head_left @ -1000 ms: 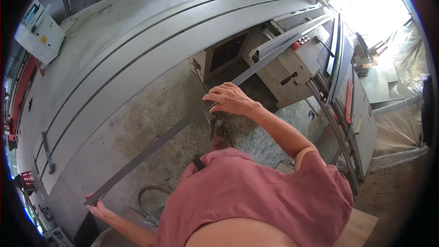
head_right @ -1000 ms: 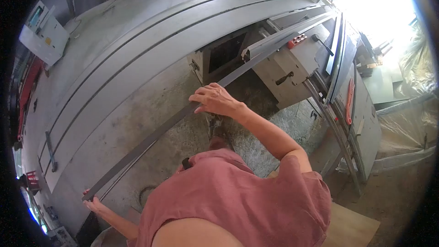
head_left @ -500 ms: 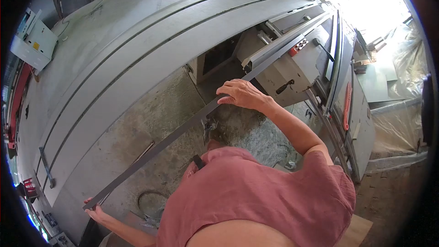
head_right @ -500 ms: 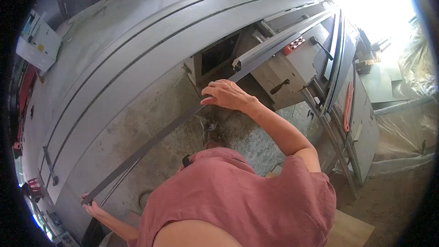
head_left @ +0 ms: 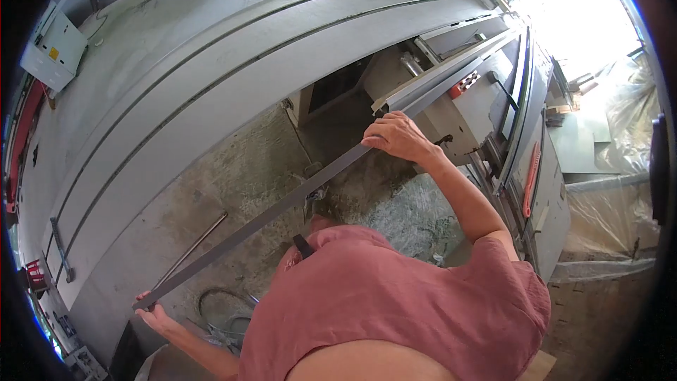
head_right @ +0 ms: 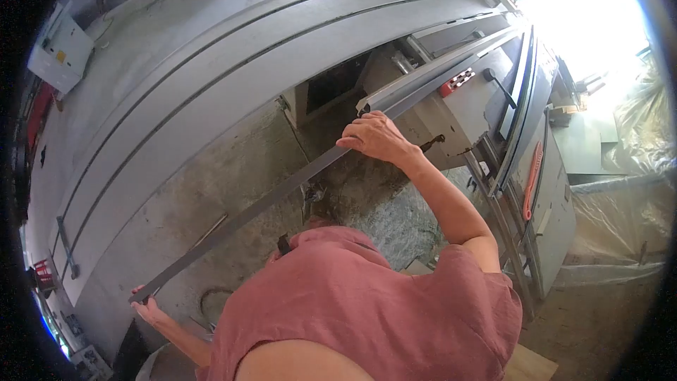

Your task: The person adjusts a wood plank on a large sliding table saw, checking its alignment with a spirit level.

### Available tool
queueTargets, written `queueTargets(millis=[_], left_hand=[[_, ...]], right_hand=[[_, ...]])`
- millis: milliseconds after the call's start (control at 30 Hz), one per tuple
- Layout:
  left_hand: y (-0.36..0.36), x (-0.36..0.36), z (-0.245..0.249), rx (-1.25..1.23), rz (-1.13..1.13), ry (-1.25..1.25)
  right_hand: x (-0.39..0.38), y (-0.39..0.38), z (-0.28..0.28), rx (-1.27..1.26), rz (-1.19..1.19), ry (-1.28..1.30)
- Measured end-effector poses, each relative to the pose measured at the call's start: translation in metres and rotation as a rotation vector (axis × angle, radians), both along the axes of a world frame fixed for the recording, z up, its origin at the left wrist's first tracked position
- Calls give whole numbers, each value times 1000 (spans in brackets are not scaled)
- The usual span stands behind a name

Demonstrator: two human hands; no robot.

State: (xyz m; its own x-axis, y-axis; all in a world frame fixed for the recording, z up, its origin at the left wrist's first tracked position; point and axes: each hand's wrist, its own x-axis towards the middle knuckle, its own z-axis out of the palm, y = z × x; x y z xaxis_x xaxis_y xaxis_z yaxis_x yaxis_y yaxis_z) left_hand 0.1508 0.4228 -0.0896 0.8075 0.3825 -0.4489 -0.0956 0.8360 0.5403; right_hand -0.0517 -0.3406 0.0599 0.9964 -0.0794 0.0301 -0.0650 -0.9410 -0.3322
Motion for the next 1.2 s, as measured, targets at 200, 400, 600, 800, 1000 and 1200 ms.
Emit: queueTargets(millis=[200,400,600,800,1000,1200], left_hand=[[-48,-10,-9,29,-121,-194],[-98,-18,-5,152,-185,-309],[-110,-35,1,110,-114,-186],[-132,-28,25,23,-86,-52],[-137,-39,23,212,-250,-291],[-126,-31,16,90,-211,-219]], right_hand=[[-8,-35,-2,-48,-53,18],[-14,-68,3,-12,-148,-5],[-15,-87,-1,-60,-163,51],[-18,-87,-5,7,-172,9],[-22,-92,-16,-40,-212,-34],[-31,-91,-8,-21,-257,-56]])
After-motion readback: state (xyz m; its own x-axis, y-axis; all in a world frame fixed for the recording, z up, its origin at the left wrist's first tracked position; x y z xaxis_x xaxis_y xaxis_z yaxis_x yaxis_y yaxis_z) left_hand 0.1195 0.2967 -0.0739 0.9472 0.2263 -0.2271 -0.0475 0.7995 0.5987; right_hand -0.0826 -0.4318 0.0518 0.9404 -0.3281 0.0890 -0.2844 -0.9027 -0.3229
